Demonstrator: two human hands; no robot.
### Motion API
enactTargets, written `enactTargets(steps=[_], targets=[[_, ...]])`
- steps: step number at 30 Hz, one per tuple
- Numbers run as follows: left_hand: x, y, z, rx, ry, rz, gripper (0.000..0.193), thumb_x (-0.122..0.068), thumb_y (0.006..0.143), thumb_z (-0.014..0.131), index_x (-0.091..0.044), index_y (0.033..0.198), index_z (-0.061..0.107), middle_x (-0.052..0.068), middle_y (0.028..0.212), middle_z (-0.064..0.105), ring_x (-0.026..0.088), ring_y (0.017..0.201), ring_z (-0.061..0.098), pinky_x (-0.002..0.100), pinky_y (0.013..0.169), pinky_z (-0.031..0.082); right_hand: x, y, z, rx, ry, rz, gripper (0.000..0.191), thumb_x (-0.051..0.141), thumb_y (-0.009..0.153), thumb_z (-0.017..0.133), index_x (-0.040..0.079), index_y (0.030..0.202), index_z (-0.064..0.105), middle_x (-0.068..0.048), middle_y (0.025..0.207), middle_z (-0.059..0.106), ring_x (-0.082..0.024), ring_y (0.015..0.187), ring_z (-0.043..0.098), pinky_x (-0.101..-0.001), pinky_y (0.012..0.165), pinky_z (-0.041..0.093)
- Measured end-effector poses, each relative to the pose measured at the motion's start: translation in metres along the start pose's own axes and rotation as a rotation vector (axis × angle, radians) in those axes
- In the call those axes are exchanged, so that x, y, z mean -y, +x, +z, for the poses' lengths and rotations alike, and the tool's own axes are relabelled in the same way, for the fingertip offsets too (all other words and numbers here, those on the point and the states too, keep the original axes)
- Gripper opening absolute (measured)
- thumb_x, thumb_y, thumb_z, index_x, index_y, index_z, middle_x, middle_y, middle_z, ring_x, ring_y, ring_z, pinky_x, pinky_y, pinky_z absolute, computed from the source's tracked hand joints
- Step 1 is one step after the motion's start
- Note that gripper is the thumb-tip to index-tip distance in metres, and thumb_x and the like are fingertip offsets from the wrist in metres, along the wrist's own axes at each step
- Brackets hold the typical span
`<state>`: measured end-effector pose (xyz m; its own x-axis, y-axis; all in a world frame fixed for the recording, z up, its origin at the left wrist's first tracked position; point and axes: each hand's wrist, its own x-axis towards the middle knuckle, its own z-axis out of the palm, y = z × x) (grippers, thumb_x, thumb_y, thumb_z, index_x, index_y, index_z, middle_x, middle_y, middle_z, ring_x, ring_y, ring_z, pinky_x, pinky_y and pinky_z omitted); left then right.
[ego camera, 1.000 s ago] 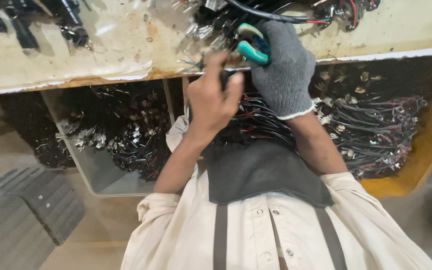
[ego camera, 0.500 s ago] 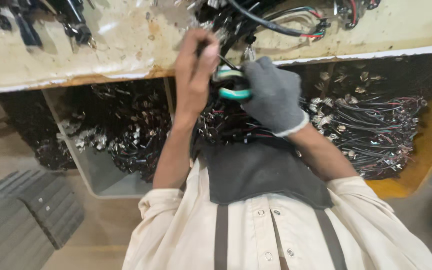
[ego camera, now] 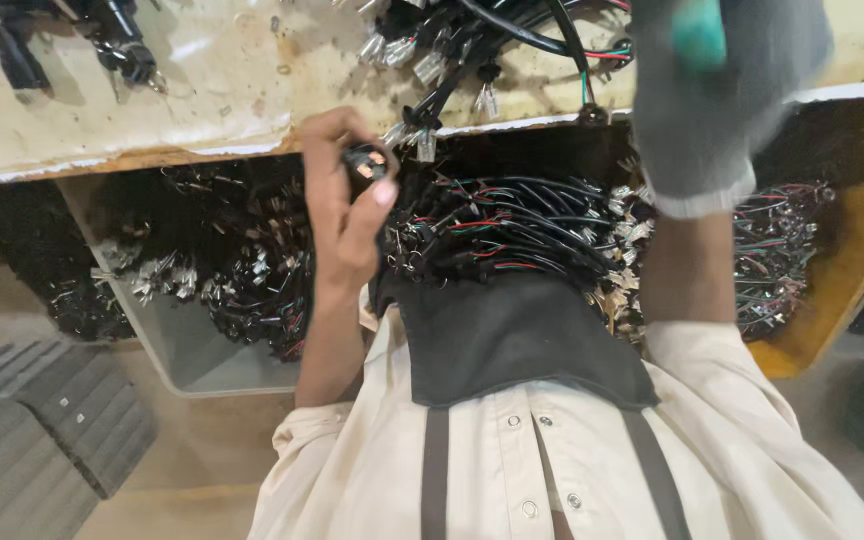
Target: The person picks up black cable assemblies from a workbench, holds the wire ends, and uses pliers to strip insulation and trim wire ends, then places the processed cables back on the bench among piles of similar wire harnesses.
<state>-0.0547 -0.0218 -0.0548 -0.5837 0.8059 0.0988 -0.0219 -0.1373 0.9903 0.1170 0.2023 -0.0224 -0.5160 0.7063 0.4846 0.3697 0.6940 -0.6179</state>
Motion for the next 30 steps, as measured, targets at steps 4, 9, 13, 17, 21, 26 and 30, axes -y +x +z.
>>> enactTargets(steps=[4, 9, 13, 17, 21, 26, 30], targets=[[-0.002, -0.005, 0.001, 0.049, -0.131, -0.189, 0.037, -0.012, 0.100, 0.064, -0.005, 0.131, 0.047, 0.003, 0.096, 0.057, 0.008, 0.078, 0.049, 0.021, 0.073, 0.042, 0.002, -0.058, -0.017, 0.288, -0.273, -0.104, 0.031, 0.010, 0.094, 0.085, 0.001, 0.117, 0.065, -0.013, 0.101, 0.063, -0.026, 0.078, 0.067, -0.0368, 0.066, 0.053], [-0.010, 0.001, 0.011, 0.231, 0.165, -0.111, 0.034, -0.022, 0.101, 0.067, -0.005, 0.129, 0.058, 0.004, 0.116, 0.064, 0.016, 0.101, 0.063, 0.027, 0.095, 0.050, -0.012, -0.068, 0.001, 0.185, -0.330, -0.040, 0.032, 0.008, 0.093, 0.088, 0.007, 0.113, 0.065, -0.009, 0.104, 0.065, -0.033, 0.092, 0.069, -0.0413, 0.068, 0.055], [-0.011, 0.011, 0.017, 0.311, 0.121, -0.100, 0.036, -0.031, 0.109, 0.067, -0.007, 0.135, 0.061, 0.001, 0.122, 0.065, 0.011, 0.105, 0.063, 0.022, 0.096, 0.050, -0.021, -0.073, -0.003, 0.177, -0.266, -0.176, 0.042, 0.002, 0.086, 0.082, 0.006, 0.124, 0.066, -0.015, 0.109, 0.062, -0.038, 0.089, 0.066, -0.0483, 0.072, 0.052], [0.002, 0.011, 0.021, 0.353, -0.022, -0.177, 0.038, -0.034, 0.110, 0.065, -0.003, 0.131, 0.062, 0.002, 0.118, 0.063, 0.012, 0.100, 0.057, 0.023, 0.094, 0.045, -0.024, -0.074, -0.002, 0.535, -0.315, -0.134, 0.034, 0.004, 0.090, 0.076, 0.006, 0.121, 0.062, -0.017, 0.108, 0.065, -0.037, 0.087, 0.067, -0.0479, 0.072, 0.052], [0.013, 0.000, 0.022, 0.354, -0.130, -0.340, 0.043, -0.036, 0.106, 0.065, -0.003, 0.134, 0.062, 0.001, 0.106, 0.060, 0.007, 0.087, 0.053, 0.024, 0.086, 0.045, -0.025, -0.038, 0.006, 0.679, -0.295, -0.152, 0.029, 0.006, 0.089, 0.076, 0.006, 0.115, 0.062, -0.015, 0.099, 0.067, -0.037, 0.084, 0.068, -0.0477, 0.066, 0.051], [0.013, -0.001, 0.024, 0.368, -0.251, -0.407, 0.042, -0.034, 0.106, 0.065, -0.003, 0.134, 0.059, 0.000, 0.094, 0.059, 0.008, 0.082, 0.054, 0.023, 0.077, 0.045, 0.002, 0.000, -0.004, 0.529, 0.017, -0.027, 0.020, 0.009, 0.102, 0.074, 0.004, 0.117, 0.062, -0.015, 0.092, 0.067, -0.034, 0.081, 0.070, -0.0434, 0.069, 0.054], [0.009, 0.005, 0.029, 0.416, -0.173, -0.426, 0.034, -0.028, 0.106, 0.061, -0.002, 0.129, 0.061, 0.002, 0.107, 0.065, 0.010, 0.092, 0.061, 0.027, 0.082, 0.060, 0.034, -0.028, -0.016, 0.574, 0.083, -0.193, 0.035, 0.025, 0.071, 0.084, 0.016, 0.099, 0.064, -0.009, 0.084, 0.068, -0.033, 0.070, 0.068, -0.0405, 0.062, 0.052]])
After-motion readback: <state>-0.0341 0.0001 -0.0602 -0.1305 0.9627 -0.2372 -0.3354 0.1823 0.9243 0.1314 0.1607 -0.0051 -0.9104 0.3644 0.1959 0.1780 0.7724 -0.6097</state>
